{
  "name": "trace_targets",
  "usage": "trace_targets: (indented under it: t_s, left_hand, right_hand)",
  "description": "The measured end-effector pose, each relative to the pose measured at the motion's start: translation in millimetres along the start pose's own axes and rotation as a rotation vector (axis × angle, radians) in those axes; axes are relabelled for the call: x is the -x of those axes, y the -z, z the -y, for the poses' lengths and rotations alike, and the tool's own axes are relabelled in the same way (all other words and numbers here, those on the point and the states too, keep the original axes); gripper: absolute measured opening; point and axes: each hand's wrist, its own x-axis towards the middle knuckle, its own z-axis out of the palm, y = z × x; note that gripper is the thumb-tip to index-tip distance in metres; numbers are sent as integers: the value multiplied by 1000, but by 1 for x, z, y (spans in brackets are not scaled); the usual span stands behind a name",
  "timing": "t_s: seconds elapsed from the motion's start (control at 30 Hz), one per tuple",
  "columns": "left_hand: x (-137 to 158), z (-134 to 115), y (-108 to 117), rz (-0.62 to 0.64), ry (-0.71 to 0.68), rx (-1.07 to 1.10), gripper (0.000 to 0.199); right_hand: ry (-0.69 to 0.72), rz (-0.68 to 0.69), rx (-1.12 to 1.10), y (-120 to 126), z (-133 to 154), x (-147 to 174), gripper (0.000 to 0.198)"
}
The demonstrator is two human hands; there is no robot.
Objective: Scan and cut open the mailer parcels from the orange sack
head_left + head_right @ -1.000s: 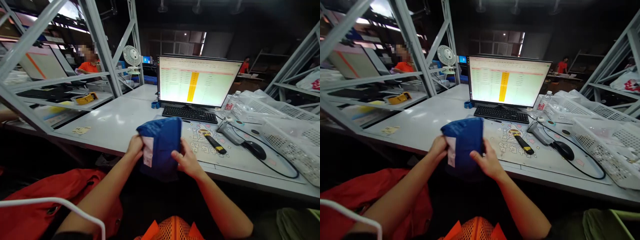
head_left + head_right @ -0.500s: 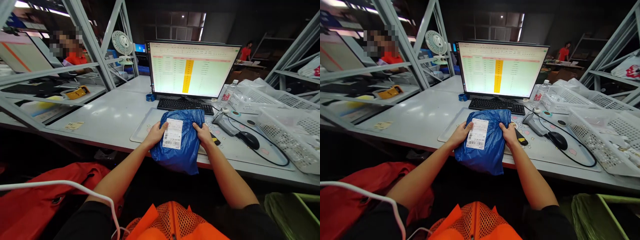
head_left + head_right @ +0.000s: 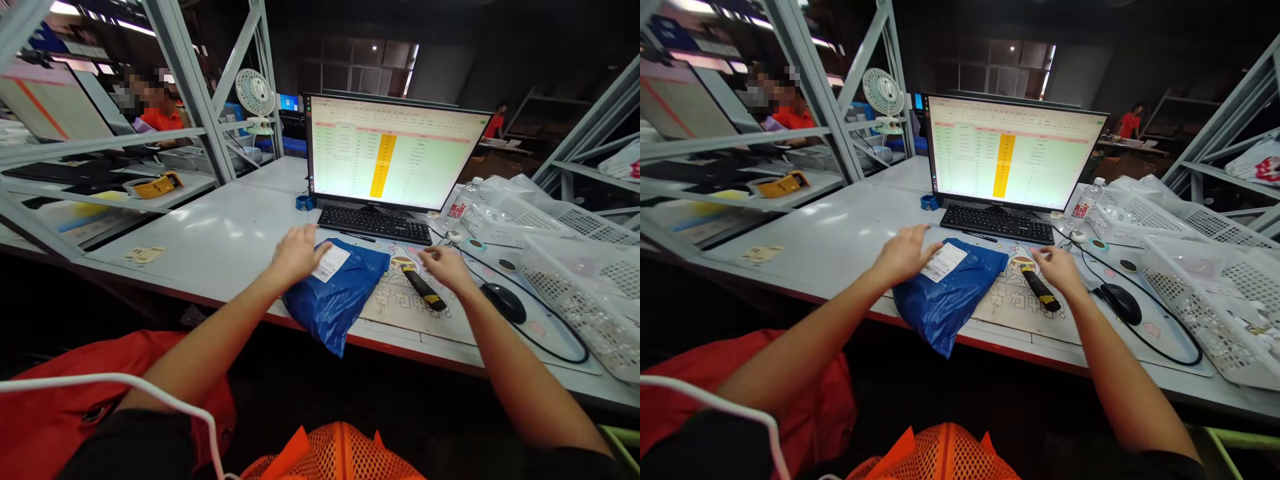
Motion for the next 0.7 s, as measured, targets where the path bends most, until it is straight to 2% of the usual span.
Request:
trace_targets:
  t_s: [0.07, 0.1, 0.13, 0.2, 0.3, 0.43, 0.53, 0.6, 0.7]
  left_hand:
    - [31, -13, -29, 94, -91, -43, 78]
    - [47, -19, -47, 175, -130, -142, 83]
    - [62, -24, -64, 226, -159, -241, 87]
    - [85, -28, -93, 281, -269, -353, 85]
    - [96, -25, -107, 311, -392, -408, 83]
    - [90, -22, -97, 313, -465, -445, 83]
    - [96, -33, -96, 269, -445, -491, 75]
    - [106, -43, -103, 241, -464, -483, 69]
    - [122, -49, -117, 238, -519, -425, 74]
  right_hand:
    - [-5, -183, 285, 27, -18, -17, 47]
    - [-28, -225, 444, 36, -28, -25, 52]
    - [-62, -226, 589, 40, -37, -32, 57]
    - [-142, -139, 768, 40, -56, -43, 64]
    - [-184, -85, 875, 27, -75, -53, 62]
    - [-233, -122, 865, 16, -84, -67, 63]
    - [-207, -119, 837, 26, -74, -73, 56]
    - [-117, -101, 738, 38, -57, -66, 45]
    - [124, 120, 464, 53, -19, -34, 39]
